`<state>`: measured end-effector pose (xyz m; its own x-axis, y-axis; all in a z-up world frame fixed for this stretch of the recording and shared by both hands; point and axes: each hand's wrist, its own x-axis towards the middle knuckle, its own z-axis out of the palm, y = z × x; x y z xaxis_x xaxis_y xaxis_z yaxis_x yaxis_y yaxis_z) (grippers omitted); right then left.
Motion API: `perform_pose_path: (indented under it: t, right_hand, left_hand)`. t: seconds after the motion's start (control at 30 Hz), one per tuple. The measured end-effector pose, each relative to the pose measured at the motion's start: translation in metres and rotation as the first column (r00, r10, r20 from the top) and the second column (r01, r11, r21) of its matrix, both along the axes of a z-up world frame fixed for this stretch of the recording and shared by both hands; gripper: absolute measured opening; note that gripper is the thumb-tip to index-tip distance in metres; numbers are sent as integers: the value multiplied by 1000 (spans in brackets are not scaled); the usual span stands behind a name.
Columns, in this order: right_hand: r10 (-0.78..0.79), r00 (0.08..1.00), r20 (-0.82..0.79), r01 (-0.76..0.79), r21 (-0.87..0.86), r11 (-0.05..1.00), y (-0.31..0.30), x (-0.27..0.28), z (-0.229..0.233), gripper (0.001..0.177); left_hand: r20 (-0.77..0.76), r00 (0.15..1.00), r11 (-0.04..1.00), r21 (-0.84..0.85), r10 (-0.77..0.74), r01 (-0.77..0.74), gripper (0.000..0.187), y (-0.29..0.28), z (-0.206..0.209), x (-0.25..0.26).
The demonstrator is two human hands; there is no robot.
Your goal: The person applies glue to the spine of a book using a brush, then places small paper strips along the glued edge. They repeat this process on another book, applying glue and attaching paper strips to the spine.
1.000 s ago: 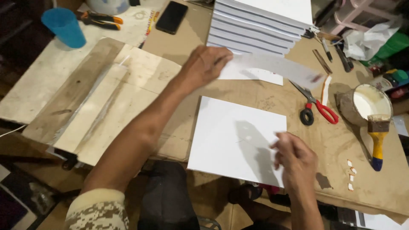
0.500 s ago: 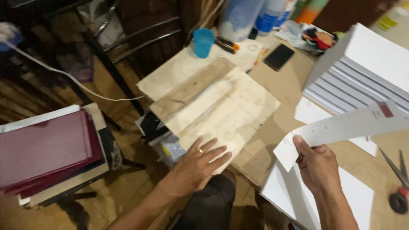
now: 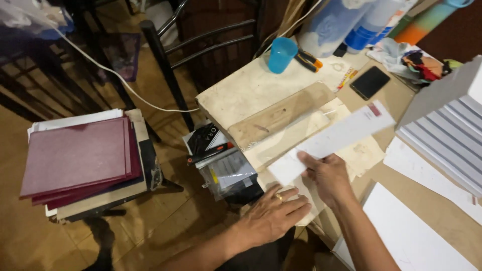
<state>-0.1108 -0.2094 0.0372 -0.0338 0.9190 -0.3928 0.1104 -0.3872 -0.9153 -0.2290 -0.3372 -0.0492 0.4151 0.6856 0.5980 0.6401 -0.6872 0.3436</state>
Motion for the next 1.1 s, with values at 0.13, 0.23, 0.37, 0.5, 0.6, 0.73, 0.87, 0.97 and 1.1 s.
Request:
perform_pose_path:
  t: [0.13, 0.23, 0.37, 0.5, 0.6, 0.73, 0.87, 0.97, 1.1]
  right_hand:
    - [64, 991, 119, -68, 34, 997, -3, -29, -3, 25]
    - [5, 981, 193, -9, 20, 1000, -4, -47, -2, 46]
    - [11, 991, 136, -22, 75, 997, -3, -55, -12, 46]
    - [-71, 996, 57, 66, 81, 995, 1, -62, -19, 49]
    - [-61, 996, 63, 56, 70, 996, 0, -63, -17, 52]
    - [-117, 993, 23, 117, 14, 993, -6, -66, -11, 64]
    - [-103, 994, -44, 103, 18, 994, -6, -66, -12, 59]
    - [-89, 996, 8, 89, 31, 996, -5, -64, -14, 57]
    - [-98, 994, -38, 100, 44, 994, -1, -64, -14, 60]
  left_hand:
    - [16, 1000, 1000, -25, 14, -14, 40, -9, 4, -1]
    - [103, 995, 996, 88, -11, 1, 46, -16, 16, -12]
    - [179, 978, 982, 134, 108, -133, 57, -14, 15, -28]
    - [156, 947, 948, 110, 280, -299, 69, -10, 10, -42]
    - [155, 930, 931, 103, 333, -351, 72, -10, 27, -45]
    - [110, 918, 921, 42, 382, -388, 87, -1, 13, -45]
    - [120, 911, 918, -9, 395, -397, 89, 6, 15, -48]
    - [106, 909, 915, -13, 403, -404, 91, 10, 13, -50]
    - [79, 911, 914, -37, 405, -403, 92, 14, 9, -54]
